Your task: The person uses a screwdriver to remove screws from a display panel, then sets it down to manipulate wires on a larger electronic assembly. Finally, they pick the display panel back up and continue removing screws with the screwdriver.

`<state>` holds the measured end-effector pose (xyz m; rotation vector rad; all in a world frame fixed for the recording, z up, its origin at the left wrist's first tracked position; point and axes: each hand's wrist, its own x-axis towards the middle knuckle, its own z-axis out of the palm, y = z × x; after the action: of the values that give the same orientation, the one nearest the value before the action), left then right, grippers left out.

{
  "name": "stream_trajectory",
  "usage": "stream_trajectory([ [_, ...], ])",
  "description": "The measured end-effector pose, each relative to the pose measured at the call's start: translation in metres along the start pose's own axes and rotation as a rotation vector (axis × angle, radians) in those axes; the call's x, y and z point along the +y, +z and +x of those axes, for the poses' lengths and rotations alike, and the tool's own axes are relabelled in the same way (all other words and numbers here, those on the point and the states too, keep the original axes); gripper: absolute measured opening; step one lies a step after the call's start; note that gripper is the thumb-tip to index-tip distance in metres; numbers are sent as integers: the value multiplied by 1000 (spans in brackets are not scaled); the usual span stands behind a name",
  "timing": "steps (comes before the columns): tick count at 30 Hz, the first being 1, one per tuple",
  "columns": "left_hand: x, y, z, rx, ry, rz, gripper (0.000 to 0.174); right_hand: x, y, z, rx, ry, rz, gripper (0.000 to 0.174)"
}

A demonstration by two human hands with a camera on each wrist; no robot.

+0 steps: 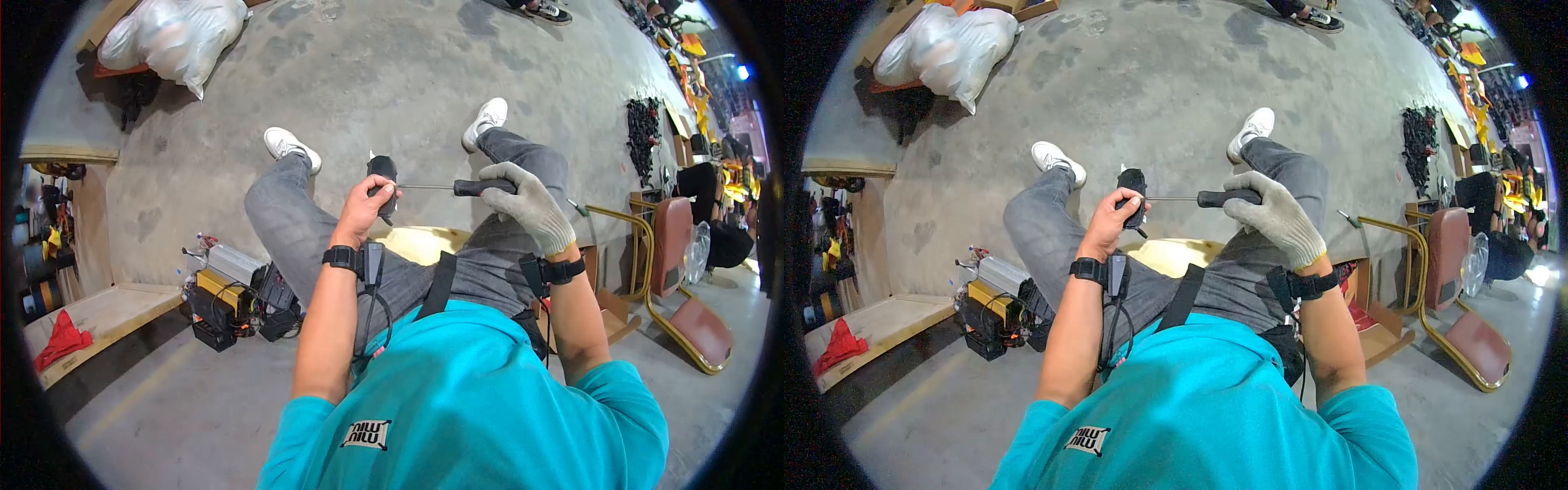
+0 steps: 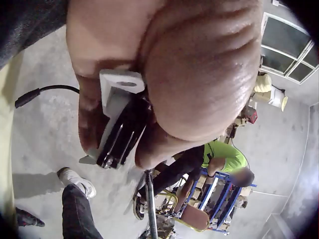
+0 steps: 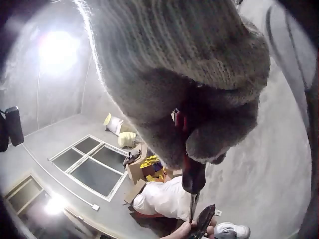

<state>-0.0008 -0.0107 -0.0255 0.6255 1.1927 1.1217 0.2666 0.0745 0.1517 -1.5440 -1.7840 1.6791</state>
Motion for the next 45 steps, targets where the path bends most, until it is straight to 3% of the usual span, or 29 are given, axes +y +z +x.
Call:
stream_trajectory([
  [5,3,0,1,119,-7,-40,12,8,-2,6,54,16,169,37],
  [7,3,0,1,76,13,-135,13,24,-1,15,15,64,509,39],
  [11,6,7,-3,-73,19,-106,11,39,15,33,11,57,697,42],
  [13,10,12,-6,-132,28,-106,11,40,23,41,-81,53,771,41],
  [16,17,20,-10,-258,5,-19,13,51,30,55,-134,50,767,44],
  [23,21,25,-11,-322,-1,24,14,50,45,58,-227,103,738,41],
  [24,20,25,-10,-322,62,161,14,49,46,59,-261,90,736,42],
  [37,21,30,-12,-475,-33,113,10,55,49,60,-386,118,727,42],
  [41,13,27,-12,-415,-45,84,6,62,51,64,-351,126,753,43],
  [45,10,18,-13,-269,-100,-139,7,66,47,69,-291,102,707,41],
])
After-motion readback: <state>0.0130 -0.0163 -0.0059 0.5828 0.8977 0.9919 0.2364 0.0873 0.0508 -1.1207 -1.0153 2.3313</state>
